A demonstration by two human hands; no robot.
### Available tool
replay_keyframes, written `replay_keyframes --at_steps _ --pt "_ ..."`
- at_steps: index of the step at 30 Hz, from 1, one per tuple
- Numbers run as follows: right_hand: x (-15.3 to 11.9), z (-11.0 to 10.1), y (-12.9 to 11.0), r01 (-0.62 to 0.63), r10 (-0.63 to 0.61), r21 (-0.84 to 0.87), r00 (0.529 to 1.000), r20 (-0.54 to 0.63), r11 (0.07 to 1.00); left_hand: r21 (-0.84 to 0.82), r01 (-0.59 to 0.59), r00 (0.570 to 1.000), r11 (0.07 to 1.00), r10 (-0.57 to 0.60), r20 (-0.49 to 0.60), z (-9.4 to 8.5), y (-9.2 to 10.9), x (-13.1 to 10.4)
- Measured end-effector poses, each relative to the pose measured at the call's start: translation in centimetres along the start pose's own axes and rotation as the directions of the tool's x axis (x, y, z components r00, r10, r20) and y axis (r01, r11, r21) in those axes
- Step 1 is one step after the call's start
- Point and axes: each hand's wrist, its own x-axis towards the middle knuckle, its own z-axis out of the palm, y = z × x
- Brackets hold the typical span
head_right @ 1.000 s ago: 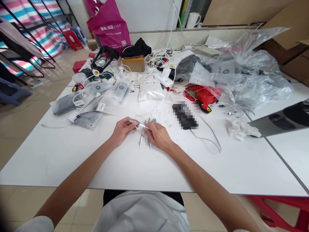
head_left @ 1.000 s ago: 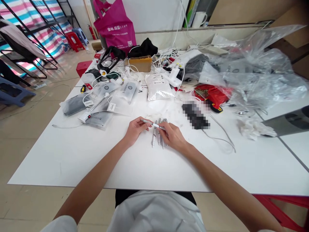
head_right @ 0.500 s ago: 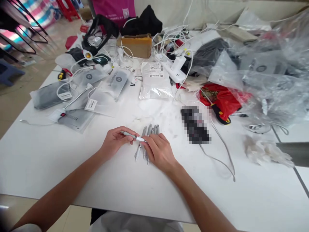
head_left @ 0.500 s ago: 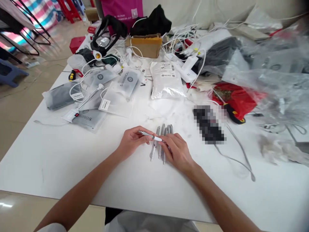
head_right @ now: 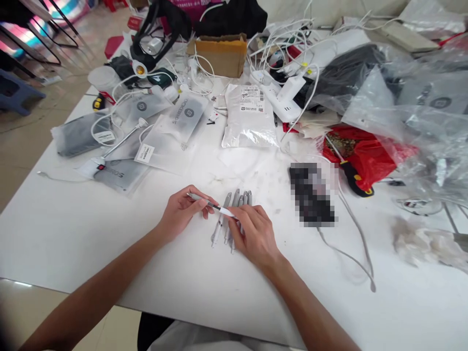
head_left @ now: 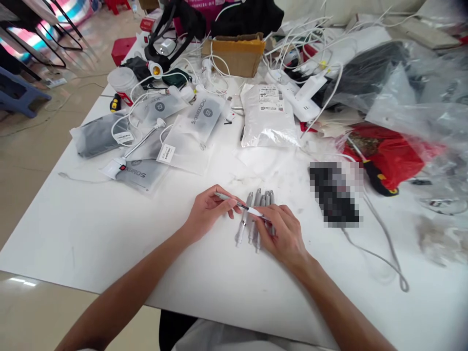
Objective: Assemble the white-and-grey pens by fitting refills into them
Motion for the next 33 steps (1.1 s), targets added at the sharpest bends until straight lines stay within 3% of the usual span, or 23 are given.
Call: replay_keyframes --at_steps 5,18,25,33 --pt "0.0 0.0 0.1 -0.022 0.023 -0.083 1.0 0.013 0.996 -0.05 -0.01 0.998 0.999 0.006 -0.067 -0.4 -0.3 0.5" --pt "0.3 -0.3 0.9 0.029 -0.036 -0.191 0.999 -0.032 0.981 -0.109 0.011 1.0 0.994 -0.012 -0.011 -0.3 0.6 0.4" --pt "0.0 -0.1 0.9 0.051 -0.048 -0.145 0.999 0.023 0.988 -0.056 -0.002 1.0 0.998 0.002 0.005 -0.3 0.1 0.3" --pt "0.1 -0.2 0.9 -0.003 -0.001 -0.097 0.999 -0.039 0.995 -0.097 -0.019 0.996 0.995 0.01 -0.091 -0.2 0.5 0.4"
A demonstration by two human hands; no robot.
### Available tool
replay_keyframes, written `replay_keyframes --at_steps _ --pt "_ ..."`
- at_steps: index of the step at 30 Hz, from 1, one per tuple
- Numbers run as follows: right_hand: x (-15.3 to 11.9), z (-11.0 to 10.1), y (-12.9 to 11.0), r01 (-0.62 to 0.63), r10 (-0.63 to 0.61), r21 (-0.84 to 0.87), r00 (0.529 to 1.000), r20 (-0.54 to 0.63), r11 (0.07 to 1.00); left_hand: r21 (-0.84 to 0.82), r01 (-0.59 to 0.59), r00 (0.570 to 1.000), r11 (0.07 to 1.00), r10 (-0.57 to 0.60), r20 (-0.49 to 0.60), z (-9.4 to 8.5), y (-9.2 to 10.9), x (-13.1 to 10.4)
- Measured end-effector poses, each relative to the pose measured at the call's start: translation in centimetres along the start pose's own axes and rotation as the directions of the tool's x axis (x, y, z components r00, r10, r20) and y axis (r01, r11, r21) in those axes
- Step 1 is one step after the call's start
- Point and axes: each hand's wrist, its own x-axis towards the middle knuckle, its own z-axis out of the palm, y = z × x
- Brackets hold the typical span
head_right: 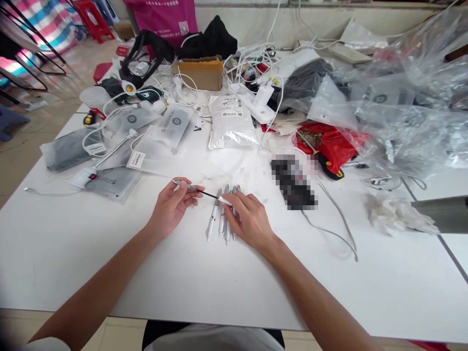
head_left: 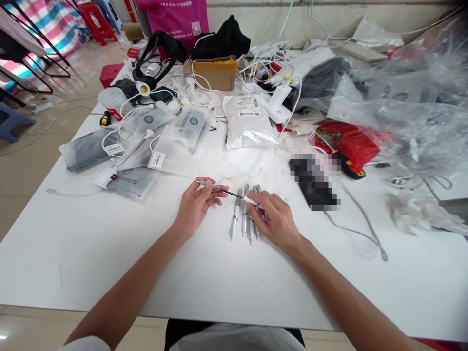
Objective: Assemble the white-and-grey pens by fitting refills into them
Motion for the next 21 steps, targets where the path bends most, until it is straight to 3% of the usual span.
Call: replay_keyframes --at_steps 21 --pt "-0.3 0.04 -0.52 0.063 -0.063 0.059 0.998 -0.002 0.996 0.217 -0.008 0.998 0.976 -0.007 0.069 0.35 -0.23 -0.74"
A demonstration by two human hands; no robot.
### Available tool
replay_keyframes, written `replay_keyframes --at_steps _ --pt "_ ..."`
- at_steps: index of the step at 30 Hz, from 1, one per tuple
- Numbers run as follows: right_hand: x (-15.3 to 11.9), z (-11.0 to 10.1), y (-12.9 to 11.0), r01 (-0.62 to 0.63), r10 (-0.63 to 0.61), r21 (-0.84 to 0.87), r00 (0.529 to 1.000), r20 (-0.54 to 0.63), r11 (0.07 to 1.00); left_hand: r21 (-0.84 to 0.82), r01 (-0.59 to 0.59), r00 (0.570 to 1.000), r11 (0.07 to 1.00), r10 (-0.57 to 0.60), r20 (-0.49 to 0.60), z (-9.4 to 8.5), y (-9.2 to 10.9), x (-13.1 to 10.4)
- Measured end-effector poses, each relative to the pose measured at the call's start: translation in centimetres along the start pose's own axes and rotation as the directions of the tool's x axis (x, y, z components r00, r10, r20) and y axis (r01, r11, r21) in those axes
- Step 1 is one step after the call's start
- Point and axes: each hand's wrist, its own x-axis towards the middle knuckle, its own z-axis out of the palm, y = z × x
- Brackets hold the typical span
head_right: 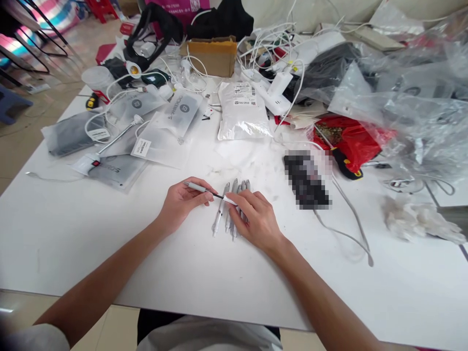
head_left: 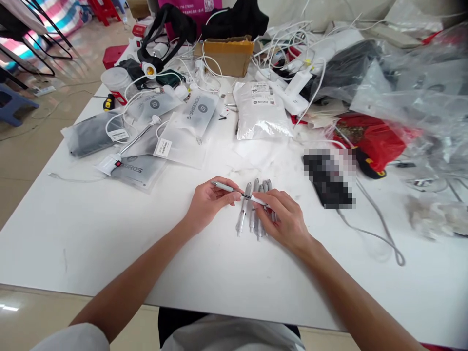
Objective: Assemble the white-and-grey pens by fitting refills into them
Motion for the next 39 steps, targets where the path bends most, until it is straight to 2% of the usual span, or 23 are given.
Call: replay_keyframes --at_steps 10,14,19,24,31,39 --pt "0.2 -0.1 0.0 0.067 -0.062 -0.065 0.995 0.073 0.996 0.146 0.023 0.999 0.989 -0.028 0.031 0.4 -0.3 -0.6" --pt "-0.1 0.1 -0.5 0.022 -0.019 -0.032 0.995 0.093 0.999 0.192 0.017 0.999 0.981 -0.025 0.041 0.3 -0.3 -0.7" --pt "-0.5 0.4 -0.9 -0.096 0.092 0.04 0.993 0.079 0.995 0.188 -0.003 0.998 0.982 -0.008 0.059 0.4 0.0 -0.9" --pt "-0.2 0.1 -0.6 0.002 0.0 -0.02 0.995 0.097 1.0 0.228 -0.032 0.998 0.973 0.019 0.057 0.5 0.0 -0.9" --pt "-0.2 0.0 -0.9 -0.13 0.12 0.076 0.985 0.122 0.989 0.204 -0.062 0.997 0.977 0.051 0.06 0.5 -0.1 -0.7" --pt "-0.1 -0.1 -0.9 -0.067 0.058 0.052 0.986 0.159 0.996 0.187 -0.103 0.993 0.977 0.091 0.069 0.4 -0.2 -0.8"
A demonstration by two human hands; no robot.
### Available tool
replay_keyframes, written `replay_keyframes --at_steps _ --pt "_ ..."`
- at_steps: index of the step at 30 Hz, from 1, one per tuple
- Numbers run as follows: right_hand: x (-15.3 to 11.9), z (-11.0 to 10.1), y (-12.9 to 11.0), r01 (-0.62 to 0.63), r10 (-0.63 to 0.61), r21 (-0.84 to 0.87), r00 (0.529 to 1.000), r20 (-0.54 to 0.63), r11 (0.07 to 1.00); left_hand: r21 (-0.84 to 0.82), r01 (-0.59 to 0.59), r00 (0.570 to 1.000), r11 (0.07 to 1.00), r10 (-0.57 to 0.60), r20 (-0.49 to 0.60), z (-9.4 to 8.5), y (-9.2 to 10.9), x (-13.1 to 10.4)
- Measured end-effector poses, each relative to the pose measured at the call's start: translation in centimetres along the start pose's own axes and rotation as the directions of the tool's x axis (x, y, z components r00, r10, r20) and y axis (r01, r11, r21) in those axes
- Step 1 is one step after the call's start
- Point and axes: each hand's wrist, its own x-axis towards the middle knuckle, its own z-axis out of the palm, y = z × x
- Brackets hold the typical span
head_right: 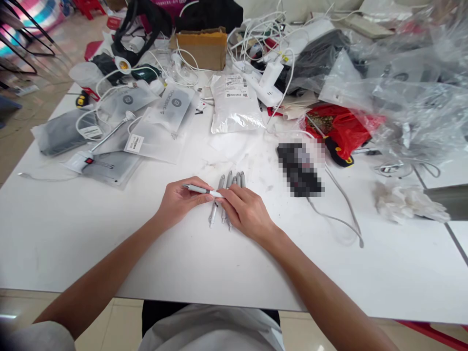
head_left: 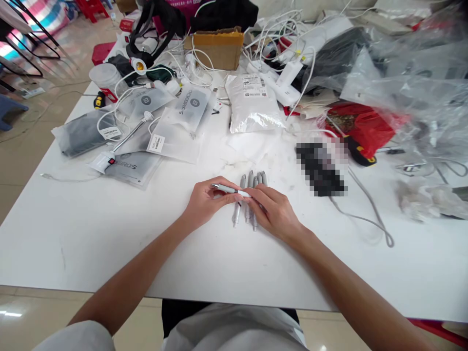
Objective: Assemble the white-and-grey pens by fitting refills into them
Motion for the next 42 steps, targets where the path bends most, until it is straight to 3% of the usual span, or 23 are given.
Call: replay_keyframes --at_steps 5,11,17,21,24,27,32,36,42 --pt "-0.28 0.33 0.02 -0.039 0.04 0.033 0.998 -0.038 0.999 -0.029 -0.003 1.0 1.0 0.004 0.019 0.06 0.18 -0.05" --pt "-0.07 0.19 0.0 0.05 -0.052 -0.042 0.998 -0.03 0.998 -0.047 -0.033 0.999 0.998 0.035 0.028 -0.11 0.09 0.11" --pt "-0.33 0.5 0.08 -0.013 0.011 -0.027 0.996 -0.093 1.0 -0.04 -0.067 0.995 0.997 0.07 0.074 -0.18 0.21 0.04" --pt "-0.11 0.25 0.21 0.06 -0.062 -0.052 0.997 -0.037 0.997 0.004 -0.059 0.996 0.998 0.058 0.066 -0.07 0.38 -0.08" --pt "-0.01 0.12 0.17 0.046 -0.046 -0.024 0.999 -0.002 0.999 0.012 -0.063 0.997 0.998 0.062 0.055 -0.04 0.43 -0.05" --pt "-0.13 0.19 0.11 -0.007 0.008 0.011 1.0 -0.028 1.0 0.0 -0.059 0.997 0.998 0.059 0.056 -0.01 0.51 0.01" --pt "-0.22 0.16 -0.02 0.044 -0.044 0.003 0.999 -0.019 0.999 -0.041 -0.045 0.998 0.998 0.047 0.049 0.03 0.57 0.15" --pt "-0.22 0.18 -0.17 -0.024 0.028 0.076 0.998 -0.064 0.997 -0.059 -0.06 0.996 0.996 0.064 0.061 -0.1 0.24 0.3" --pt "-0.1 0.05 -0.05 0.029 -0.027 0.059 0.999 -0.043 0.998 -0.082 -0.082 0.993 0.993 0.089 0.08 -0.26 -0.13 0.41"
